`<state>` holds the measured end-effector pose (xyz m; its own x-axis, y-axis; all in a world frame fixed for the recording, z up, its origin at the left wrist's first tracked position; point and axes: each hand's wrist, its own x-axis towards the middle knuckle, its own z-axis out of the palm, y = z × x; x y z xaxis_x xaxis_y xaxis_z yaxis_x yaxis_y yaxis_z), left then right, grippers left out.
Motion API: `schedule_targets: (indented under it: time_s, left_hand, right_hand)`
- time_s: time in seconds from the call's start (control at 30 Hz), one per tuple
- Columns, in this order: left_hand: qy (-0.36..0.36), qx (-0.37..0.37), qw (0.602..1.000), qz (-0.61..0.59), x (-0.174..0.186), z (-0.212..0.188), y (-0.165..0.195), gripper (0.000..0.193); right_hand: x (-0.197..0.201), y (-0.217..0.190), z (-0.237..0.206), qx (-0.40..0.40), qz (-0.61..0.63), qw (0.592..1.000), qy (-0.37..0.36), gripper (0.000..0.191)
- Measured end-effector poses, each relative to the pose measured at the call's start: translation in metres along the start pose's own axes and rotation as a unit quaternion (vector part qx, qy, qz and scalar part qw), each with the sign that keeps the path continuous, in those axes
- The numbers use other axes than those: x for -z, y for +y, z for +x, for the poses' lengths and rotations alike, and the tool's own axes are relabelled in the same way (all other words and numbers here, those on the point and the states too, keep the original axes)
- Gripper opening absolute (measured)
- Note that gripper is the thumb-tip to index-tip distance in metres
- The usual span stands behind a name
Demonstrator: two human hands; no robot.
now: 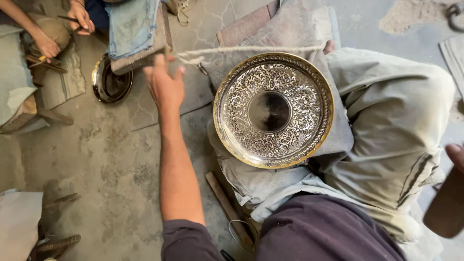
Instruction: The person sits on the floor with an ornate brass plate on their lap and hammers a small punch with a wooden mallet to chase floral patterns into the metal, repositioning the punch repeatedly. They then flip the plate over and use a fine engraving tool by hand to cut lines into the polished center of the plate.
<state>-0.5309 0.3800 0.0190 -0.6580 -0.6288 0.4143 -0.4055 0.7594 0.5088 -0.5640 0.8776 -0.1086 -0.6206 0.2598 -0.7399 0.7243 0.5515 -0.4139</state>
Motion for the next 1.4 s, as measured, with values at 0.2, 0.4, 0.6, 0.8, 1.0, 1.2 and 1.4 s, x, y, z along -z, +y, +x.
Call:
schedule_targets:
  time_s: [0.2, 0.4, 0.6, 0.8, 1.0, 1.2, 1.4]
  left_hand:
    - [-0.048, 0.022, 0.987, -0.154, -0.007, -0.064, 0.018, 0.033]
    - [-0.14, 0.022, 0.979, -0.143, -0.016, -0.106, 0.033, 0.048]
    - [-0.047, 0.052, 0.981, -0.182, -0.018, -0.113, 0.051, 0.047]
    - [0.07, -0.023, 0.975, -0.211, 0.001, -0.115, 0.07, 0.033]
    - [0.207, -0.234, 0.936, -0.161, -0.007, -0.125, 0.071, 0.024]
    - [0.132, -0.569, 0.811, 0.028, -0.013, -0.185, 0.078, 0.038]
    - [-0.015, -0.461, 0.884, -0.082, -0.016, -0.258, 0.056, 0.036]
  right_hand:
    - [0.011, 0.051, 0.031, 0.068, -0.254, 0.963, 0.058, 0.05]
    - [0.018, 0.071, 0.018, 0.105, -0.303, 0.944, 0.077, 0.062]
    - [0.038, 0.067, 0.029, 0.208, -0.218, 0.941, 0.15, 0.053]
    - [0.054, 0.024, 0.01, 0.397, 0.162, 0.879, 0.21, 0.028]
    - [0.01, -0.069, -0.052, 0.386, 0.277, 0.857, -0.199, 0.07]
    - [-0.012, -0.119, -0.064, 0.211, 0.445, 0.765, -0.414, 0.086]
    - [-0.017, -0.096, -0.039, 0.138, 0.455, 0.806, -0.353, 0.045]
